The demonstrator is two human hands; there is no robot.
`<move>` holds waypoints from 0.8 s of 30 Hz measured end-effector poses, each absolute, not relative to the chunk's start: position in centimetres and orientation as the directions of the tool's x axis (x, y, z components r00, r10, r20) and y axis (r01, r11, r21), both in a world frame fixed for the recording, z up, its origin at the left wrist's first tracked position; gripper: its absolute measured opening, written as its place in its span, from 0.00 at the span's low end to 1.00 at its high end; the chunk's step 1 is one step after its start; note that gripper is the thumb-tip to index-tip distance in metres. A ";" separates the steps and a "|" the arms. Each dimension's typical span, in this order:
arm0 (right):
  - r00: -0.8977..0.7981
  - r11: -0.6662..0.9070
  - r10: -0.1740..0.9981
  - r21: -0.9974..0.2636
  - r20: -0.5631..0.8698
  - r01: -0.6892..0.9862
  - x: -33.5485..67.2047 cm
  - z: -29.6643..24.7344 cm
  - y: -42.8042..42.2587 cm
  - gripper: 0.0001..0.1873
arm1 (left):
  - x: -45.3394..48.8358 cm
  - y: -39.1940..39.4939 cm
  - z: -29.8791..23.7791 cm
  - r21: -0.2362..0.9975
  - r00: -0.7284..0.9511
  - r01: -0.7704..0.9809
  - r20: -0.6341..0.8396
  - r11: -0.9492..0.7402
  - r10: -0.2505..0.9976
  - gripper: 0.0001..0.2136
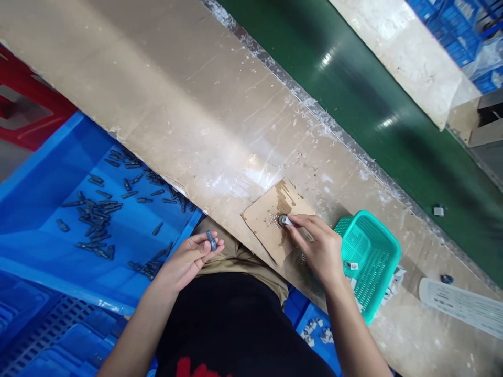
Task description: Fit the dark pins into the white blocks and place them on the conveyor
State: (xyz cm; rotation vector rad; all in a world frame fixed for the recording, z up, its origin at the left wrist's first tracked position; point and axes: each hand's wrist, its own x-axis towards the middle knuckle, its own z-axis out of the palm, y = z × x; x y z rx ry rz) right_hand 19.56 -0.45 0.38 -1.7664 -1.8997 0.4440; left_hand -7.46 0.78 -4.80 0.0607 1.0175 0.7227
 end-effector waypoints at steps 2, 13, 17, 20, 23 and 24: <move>-0.018 0.089 0.991 -0.570 0.129 0.816 19.6 0.5 -0.5 0.09 | -7.6 0.7 -4.7 0.389 0.354 -0.509 -0.719 0.768 0.599 0.11; 0.334 -0.226 0.936 -0.916 -0.110 0.332 19.6 3.1 -1.4 0.10 | -2.4 1.7 -1.2 0.455 0.468 -0.434 -0.624 0.778 0.626 0.12; 0.363 -0.243 0.918 -0.951 -0.162 0.190 18.6 4.5 -2.3 0.13 | 0.8 2.0 -0.7 0.410 0.523 -0.488 -0.570 0.770 0.634 0.13; 0.375 -0.199 0.922 -0.949 -0.097 0.244 17.8 5.2 -2.9 0.13 | 2.1 2.1 -0.4 0.395 0.555 -0.490 -0.546 0.777 0.628 0.13; 0.369 -0.171 0.929 -0.924 -0.036 0.341 17.3 5.5 -3.3 0.14 | 2.6 2.1 -0.2 0.401 0.571 -0.476 -0.537 0.783 0.622 0.14; 0.364 -0.168 0.931 -0.916 -0.026 0.365 17.1 5.5 -3.3 0.14 | 2.7 2.0 -0.2 0.400 0.572 -0.478 -0.533 0.781 0.623 0.14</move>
